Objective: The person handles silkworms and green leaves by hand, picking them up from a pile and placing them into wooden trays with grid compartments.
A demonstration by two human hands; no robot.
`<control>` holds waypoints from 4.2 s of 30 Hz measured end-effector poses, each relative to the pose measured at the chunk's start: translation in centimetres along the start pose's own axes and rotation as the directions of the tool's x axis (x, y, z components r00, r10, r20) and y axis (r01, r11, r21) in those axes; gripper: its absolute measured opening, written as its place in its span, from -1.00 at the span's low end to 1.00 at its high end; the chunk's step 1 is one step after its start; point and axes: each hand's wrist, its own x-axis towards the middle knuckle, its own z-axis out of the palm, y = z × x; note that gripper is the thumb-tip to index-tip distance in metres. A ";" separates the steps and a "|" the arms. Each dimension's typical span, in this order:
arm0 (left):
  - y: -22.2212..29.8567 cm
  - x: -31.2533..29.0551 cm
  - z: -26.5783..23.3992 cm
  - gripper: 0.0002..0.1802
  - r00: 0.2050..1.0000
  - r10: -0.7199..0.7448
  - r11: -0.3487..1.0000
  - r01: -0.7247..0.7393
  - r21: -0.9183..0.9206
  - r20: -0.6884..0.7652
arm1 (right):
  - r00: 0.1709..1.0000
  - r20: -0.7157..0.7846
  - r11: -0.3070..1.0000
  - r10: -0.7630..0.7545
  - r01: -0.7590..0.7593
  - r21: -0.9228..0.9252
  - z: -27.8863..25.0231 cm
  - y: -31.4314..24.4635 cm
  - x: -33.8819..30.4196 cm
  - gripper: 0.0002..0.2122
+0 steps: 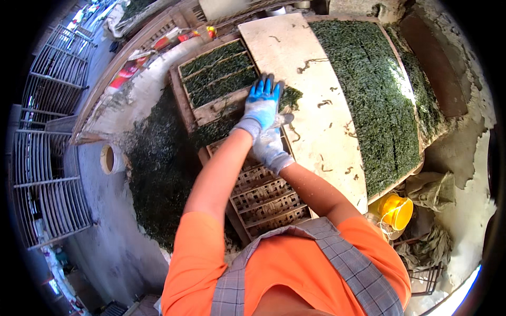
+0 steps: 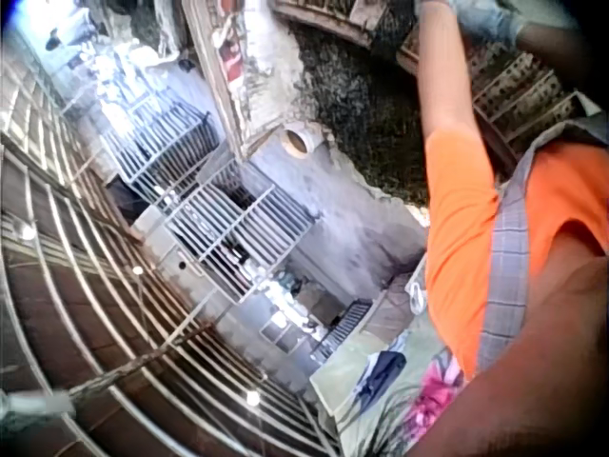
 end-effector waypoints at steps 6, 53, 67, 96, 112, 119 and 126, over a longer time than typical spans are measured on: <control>0.8 -1.0 1.7 -0.42 0.977 0.053 0.971 -0.002 -0.240 0.206 | 0.989 -0.053 0.989 0.138 -0.140 -0.049 0.1 0.0 -1.1 -0.40; -0.6 -11.4 -1.8 -0.39 0.532 -0.766 0.617 0.766 0.180 0.361 | 0.985 0.026 0.674 -0.169 0.097 0.733 -8.6 2.3 5.5 -0.81; -6.0 -17.1 0.1 -0.58 0.687 -0.600 0.781 0.614 -0.114 -0.409 | 0.543 0.024 0.482 -0.839 0.763 -0.431 -9.2 7.2 6.5 -0.37; -5.8 -17.0 0.2 -0.48 0.834 -0.274 0.944 0.329 0.033 -0.480 | 0.889 0.135 0.830 -0.438 0.458 -0.318 -5.4 5.2 1.3 -0.38; -5.2 -16.9 0.2 -0.49 0.485 -0.569 0.776 0.584 -0.238 -0.664 | 0.937 0.224 0.934 -0.268 0.310 -0.180 -7.4 -0.6 7.5 -0.65; -2.8 -21.6 1.2 -0.51 0.423 -0.643 0.703 0.658 -0.272 -0.638 | 0.923 -0.028 0.910 -0.384 0.373 -0.178 -4.9 -1.7 6.3 -0.64; 11.7 -35.2 4.3 -0.13 0.628 -0.774 0.616 0.776 -0.136 0.078 | 0.807 -0.354 0.856 -0.472 0.516 0.036 -2.4 -0.1 6.5 -0.77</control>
